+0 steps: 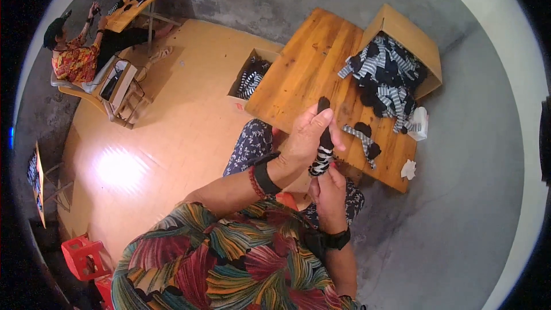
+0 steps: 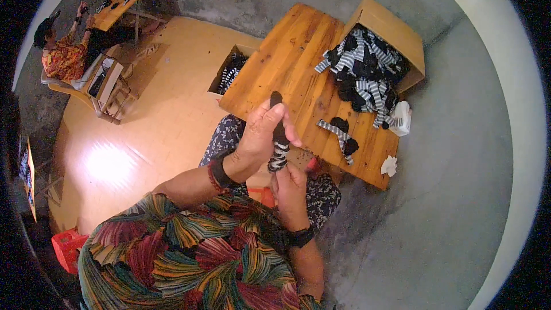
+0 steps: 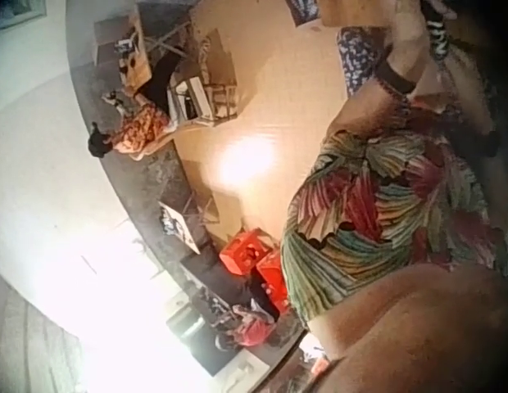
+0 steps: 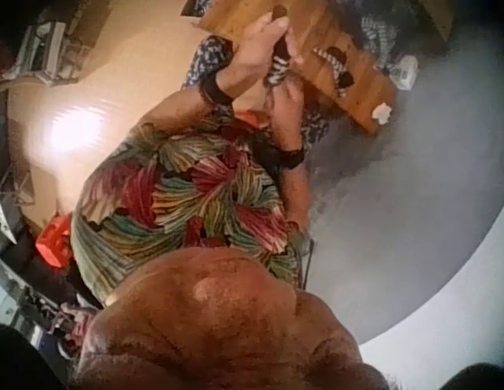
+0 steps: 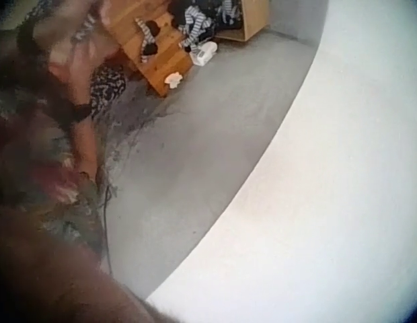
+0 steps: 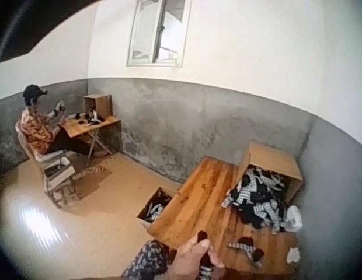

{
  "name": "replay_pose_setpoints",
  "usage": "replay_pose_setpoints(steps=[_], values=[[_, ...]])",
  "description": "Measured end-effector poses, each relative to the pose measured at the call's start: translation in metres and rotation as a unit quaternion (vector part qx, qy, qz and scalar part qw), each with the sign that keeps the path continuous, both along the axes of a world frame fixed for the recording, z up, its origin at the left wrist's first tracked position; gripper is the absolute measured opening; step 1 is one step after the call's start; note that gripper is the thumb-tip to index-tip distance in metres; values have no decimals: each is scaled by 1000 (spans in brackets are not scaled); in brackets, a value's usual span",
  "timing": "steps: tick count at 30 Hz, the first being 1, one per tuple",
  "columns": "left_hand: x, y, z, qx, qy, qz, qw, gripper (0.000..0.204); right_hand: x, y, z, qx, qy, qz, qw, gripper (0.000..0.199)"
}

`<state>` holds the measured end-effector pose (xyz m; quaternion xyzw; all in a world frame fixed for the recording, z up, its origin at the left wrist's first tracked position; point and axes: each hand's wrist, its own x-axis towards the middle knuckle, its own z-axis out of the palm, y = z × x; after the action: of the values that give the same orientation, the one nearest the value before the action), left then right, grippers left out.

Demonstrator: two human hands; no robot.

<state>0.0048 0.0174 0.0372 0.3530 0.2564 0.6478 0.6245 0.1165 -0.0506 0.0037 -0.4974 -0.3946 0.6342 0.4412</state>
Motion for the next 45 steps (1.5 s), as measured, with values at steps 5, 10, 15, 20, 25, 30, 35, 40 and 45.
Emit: replay_pose_setpoints(steps=[5,10,15,20,25,30,35,40,45], values=[[-27,18,-12,-22,49,-120,991,25,39,7,8,-63,-5,59,996,22],[-43,13,10,-83,134,-127,979,22,71,12,18,0,-178,133,975,30],[-43,22,-4,-83,154,-148,973,16,89,16,27,134,-318,116,931,28],[-39,16,6,-128,276,-206,930,7,100,19,50,220,-455,184,843,24],[-20,6,-26,-72,115,-278,951,8,89,25,53,267,-376,319,828,26],[-10,-9,-65,-166,21,-282,945,11,89,8,-5,61,-217,188,956,32],[-38,5,-37,34,145,-186,971,15,82,-3,-14,-25,-119,133,984,29],[-65,15,1,170,233,-143,947,19,79,-1,-5,-3,-117,126,985,29],[-63,4,27,145,326,-289,889,18,78,-1,-2,33,-174,111,978,30]])
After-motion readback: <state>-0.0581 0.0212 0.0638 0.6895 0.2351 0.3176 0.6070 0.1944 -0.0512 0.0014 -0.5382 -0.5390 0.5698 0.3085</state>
